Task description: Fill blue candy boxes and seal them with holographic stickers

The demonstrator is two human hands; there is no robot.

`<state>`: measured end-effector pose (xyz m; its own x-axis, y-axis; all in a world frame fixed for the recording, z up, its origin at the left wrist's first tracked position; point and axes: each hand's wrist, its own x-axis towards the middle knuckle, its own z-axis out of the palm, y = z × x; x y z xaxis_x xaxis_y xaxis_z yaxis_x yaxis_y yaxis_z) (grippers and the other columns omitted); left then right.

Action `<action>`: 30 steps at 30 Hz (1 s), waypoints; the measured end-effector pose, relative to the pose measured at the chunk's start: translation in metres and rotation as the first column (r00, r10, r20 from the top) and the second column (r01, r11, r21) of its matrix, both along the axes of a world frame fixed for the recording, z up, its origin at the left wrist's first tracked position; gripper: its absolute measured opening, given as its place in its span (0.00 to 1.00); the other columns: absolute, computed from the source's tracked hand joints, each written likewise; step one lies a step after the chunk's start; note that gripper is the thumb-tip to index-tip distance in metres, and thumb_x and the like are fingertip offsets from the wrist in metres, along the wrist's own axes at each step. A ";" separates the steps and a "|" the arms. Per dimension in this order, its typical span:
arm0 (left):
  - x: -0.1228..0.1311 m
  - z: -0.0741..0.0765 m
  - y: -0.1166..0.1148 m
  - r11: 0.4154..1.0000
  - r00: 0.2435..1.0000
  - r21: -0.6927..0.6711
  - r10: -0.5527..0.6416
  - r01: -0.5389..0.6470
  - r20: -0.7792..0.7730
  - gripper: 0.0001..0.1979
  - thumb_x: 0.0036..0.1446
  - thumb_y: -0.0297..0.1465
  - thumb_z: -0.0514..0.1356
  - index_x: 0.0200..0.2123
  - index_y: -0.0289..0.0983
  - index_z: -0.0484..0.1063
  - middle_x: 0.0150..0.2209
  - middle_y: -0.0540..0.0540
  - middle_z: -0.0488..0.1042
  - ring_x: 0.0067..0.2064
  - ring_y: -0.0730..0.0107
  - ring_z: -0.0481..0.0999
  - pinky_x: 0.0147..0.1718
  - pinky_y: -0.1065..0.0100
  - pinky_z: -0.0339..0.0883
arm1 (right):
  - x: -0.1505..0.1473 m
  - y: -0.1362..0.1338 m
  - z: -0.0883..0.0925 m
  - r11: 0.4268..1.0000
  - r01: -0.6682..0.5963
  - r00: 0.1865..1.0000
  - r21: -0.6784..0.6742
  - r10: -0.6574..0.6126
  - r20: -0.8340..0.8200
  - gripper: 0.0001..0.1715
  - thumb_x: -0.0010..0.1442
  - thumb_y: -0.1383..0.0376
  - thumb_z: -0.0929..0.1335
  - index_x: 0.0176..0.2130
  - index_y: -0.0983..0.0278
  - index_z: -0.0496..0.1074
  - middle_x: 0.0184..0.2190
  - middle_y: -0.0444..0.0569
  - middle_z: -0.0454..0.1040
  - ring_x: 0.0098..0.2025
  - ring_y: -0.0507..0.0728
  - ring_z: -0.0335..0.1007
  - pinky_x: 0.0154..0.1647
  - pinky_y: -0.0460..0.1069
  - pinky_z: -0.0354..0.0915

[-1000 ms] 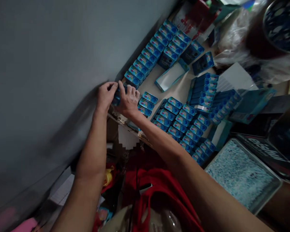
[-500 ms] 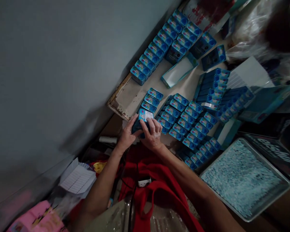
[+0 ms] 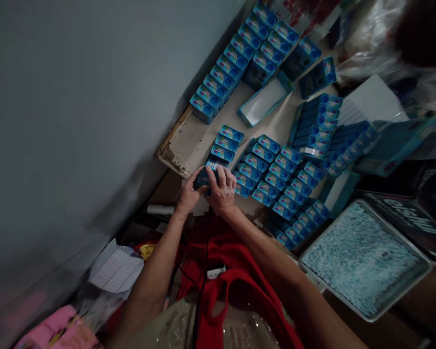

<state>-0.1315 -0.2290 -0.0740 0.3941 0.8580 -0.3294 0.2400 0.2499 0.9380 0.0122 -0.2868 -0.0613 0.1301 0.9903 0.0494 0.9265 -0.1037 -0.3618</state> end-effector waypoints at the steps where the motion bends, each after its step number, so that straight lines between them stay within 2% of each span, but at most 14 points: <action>1: 0.000 -0.002 -0.001 1.000 0.999 0.019 0.007 -0.006 -0.031 0.35 0.61 0.37 0.68 0.70 0.41 0.67 0.68 0.41 0.71 0.67 0.53 0.73 0.67 0.55 0.68 | 0.001 0.002 0.002 1.000 -0.014 1.000 -0.010 0.014 0.000 0.42 0.63 0.61 0.69 0.73 0.56 0.64 0.69 0.59 0.65 0.71 0.72 0.57 0.72 0.69 0.54; 3: 0.002 -0.004 -0.003 0.998 0.996 0.070 0.011 -0.005 -0.094 0.35 0.61 0.36 0.67 0.70 0.40 0.66 0.68 0.40 0.71 0.68 0.53 0.72 0.68 0.55 0.67 | 0.006 0.005 0.007 0.998 -0.060 0.998 -0.027 0.061 0.014 0.44 0.63 0.60 0.69 0.75 0.57 0.61 0.71 0.59 0.62 0.74 0.73 0.52 0.75 0.71 0.48; 5: 0.005 -0.007 -0.005 0.992 0.989 0.129 0.012 0.007 -0.145 0.35 0.63 0.37 0.65 0.71 0.39 0.64 0.69 0.37 0.69 0.70 0.52 0.70 0.69 0.53 0.65 | 0.013 0.007 0.011 0.990 -0.133 0.990 -0.048 0.135 0.032 0.47 0.63 0.58 0.69 0.76 0.60 0.57 0.75 0.59 0.56 0.78 0.74 0.43 0.77 0.72 0.42; 7: 0.011 -0.010 -0.007 0.980 0.984 0.196 0.012 0.024 -0.180 0.35 0.65 0.37 0.64 0.73 0.38 0.61 0.71 0.35 0.66 0.72 0.52 0.67 0.71 0.51 0.62 | 0.023 0.009 0.014 0.976 -0.203 0.977 -0.078 0.207 0.042 0.50 0.63 0.55 0.69 0.77 0.64 0.54 0.78 0.60 0.49 0.80 0.74 0.34 0.78 0.72 0.39; 9: 0.017 -0.014 -0.006 0.963 0.981 0.265 -0.004 0.056 -0.192 0.35 0.67 0.37 0.63 0.74 0.39 0.58 0.73 0.35 0.62 0.74 0.52 0.63 0.72 0.51 0.59 | 0.031 0.013 0.015 0.970 -0.216 0.974 -0.114 0.223 0.048 0.53 0.63 0.54 0.70 0.77 0.68 0.51 0.79 0.63 0.44 0.81 0.74 0.30 0.78 0.72 0.39; 13: 0.028 -0.025 0.004 0.940 0.986 0.333 -0.020 0.074 -0.164 0.31 0.70 0.37 0.58 0.73 0.41 0.58 0.75 0.36 0.59 0.76 0.55 0.58 0.74 0.49 0.55 | 0.037 0.028 0.018 0.969 -0.159 0.984 -0.191 0.172 0.051 0.55 0.61 0.57 0.70 0.77 0.73 0.48 0.79 0.69 0.39 0.81 0.73 0.30 0.77 0.72 0.36; 16: 0.030 -0.029 0.013 0.952 0.990 0.301 -0.008 0.051 -0.144 0.30 0.70 0.38 0.57 0.72 0.40 0.60 0.72 0.34 0.64 0.74 0.55 0.62 0.73 0.48 0.55 | 0.032 0.036 0.023 0.963 -0.148 0.986 -0.224 0.162 0.045 0.56 0.61 0.59 0.70 0.78 0.71 0.47 0.79 0.69 0.38 0.81 0.73 0.32 0.76 0.75 0.33; 19: 0.028 -0.027 0.016 0.962 0.991 0.269 -0.009 0.046 -0.137 0.30 0.69 0.40 0.58 0.72 0.41 0.61 0.71 0.35 0.65 0.73 0.55 0.63 0.73 0.48 0.56 | 0.027 0.038 0.032 0.958 -0.143 0.986 -0.250 0.158 0.042 0.57 0.60 0.57 0.73 0.78 0.70 0.49 0.78 0.70 0.40 0.81 0.74 0.33 0.76 0.76 0.35; 22: 0.025 -0.019 0.017 0.978 0.989 0.208 -0.005 0.036 -0.149 0.33 0.67 0.43 0.61 0.71 0.41 0.62 0.71 0.35 0.65 0.73 0.53 0.64 0.72 0.49 0.58 | 0.037 0.044 0.049 0.939 -0.169 0.984 -0.298 0.176 -0.002 0.58 0.56 0.54 0.77 0.75 0.68 0.57 0.77 0.71 0.47 0.79 0.77 0.40 0.74 0.77 0.42; 23: 0.024 -0.015 0.018 0.983 0.986 0.182 0.011 0.020 -0.168 0.35 0.65 0.44 0.63 0.71 0.40 0.63 0.70 0.33 0.66 0.72 0.51 0.66 0.71 0.48 0.60 | 0.046 0.050 0.056 0.933 -0.192 0.981 -0.304 0.187 -0.047 0.52 0.56 0.53 0.78 0.72 0.65 0.64 0.75 0.69 0.55 0.78 0.76 0.46 0.74 0.76 0.46; 25: 0.025 -0.004 0.026 0.986 0.970 0.162 0.064 -0.026 -0.233 0.37 0.62 0.47 0.67 0.68 0.38 0.66 0.67 0.32 0.71 0.69 0.47 0.70 0.68 0.48 0.64 | 0.070 0.072 0.069 0.941 -0.218 0.969 -0.259 0.177 -0.174 0.31 0.63 0.53 0.75 0.62 0.59 0.76 0.67 0.62 0.71 0.71 0.70 0.63 0.71 0.69 0.56; 26: 0.027 0.002 0.034 0.982 0.958 0.180 0.101 -0.053 -0.269 0.36 0.61 0.48 0.67 0.67 0.37 0.68 0.65 0.32 0.73 0.67 0.46 0.72 0.67 0.48 0.65 | 0.084 0.087 0.074 0.959 -0.197 0.961 -0.206 0.148 -0.233 0.23 0.67 0.53 0.72 0.58 0.58 0.78 0.61 0.58 0.76 0.66 0.67 0.69 0.69 0.65 0.61; 27: 0.031 0.010 0.046 0.972 0.943 0.220 0.148 -0.082 -0.299 0.34 0.62 0.48 0.67 0.65 0.37 0.70 0.63 0.33 0.75 0.66 0.46 0.74 0.66 0.49 0.66 | 0.097 0.106 0.077 0.978 -0.149 0.954 -0.143 0.105 -0.279 0.20 0.70 0.53 0.69 0.56 0.58 0.79 0.57 0.57 0.79 0.62 0.64 0.73 0.65 0.61 0.65; 30: 0.052 0.032 0.103 0.901 0.900 0.408 0.292 -0.146 -0.322 0.24 0.69 0.45 0.61 0.61 0.38 0.73 0.59 0.36 0.78 0.62 0.52 0.77 0.65 0.53 0.67 | 0.120 0.169 0.070 0.998 0.049 0.939 -0.037 -0.058 -0.339 0.24 0.74 0.54 0.65 0.60 0.65 0.73 0.55 0.60 0.78 0.58 0.63 0.74 0.60 0.57 0.69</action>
<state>-0.0798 -0.1264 -0.0421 0.0942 0.9939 -0.0582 0.5638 -0.0051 0.8259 0.1321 -0.1179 0.0084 0.1874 0.9817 -0.0341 0.7417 -0.1642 -0.6503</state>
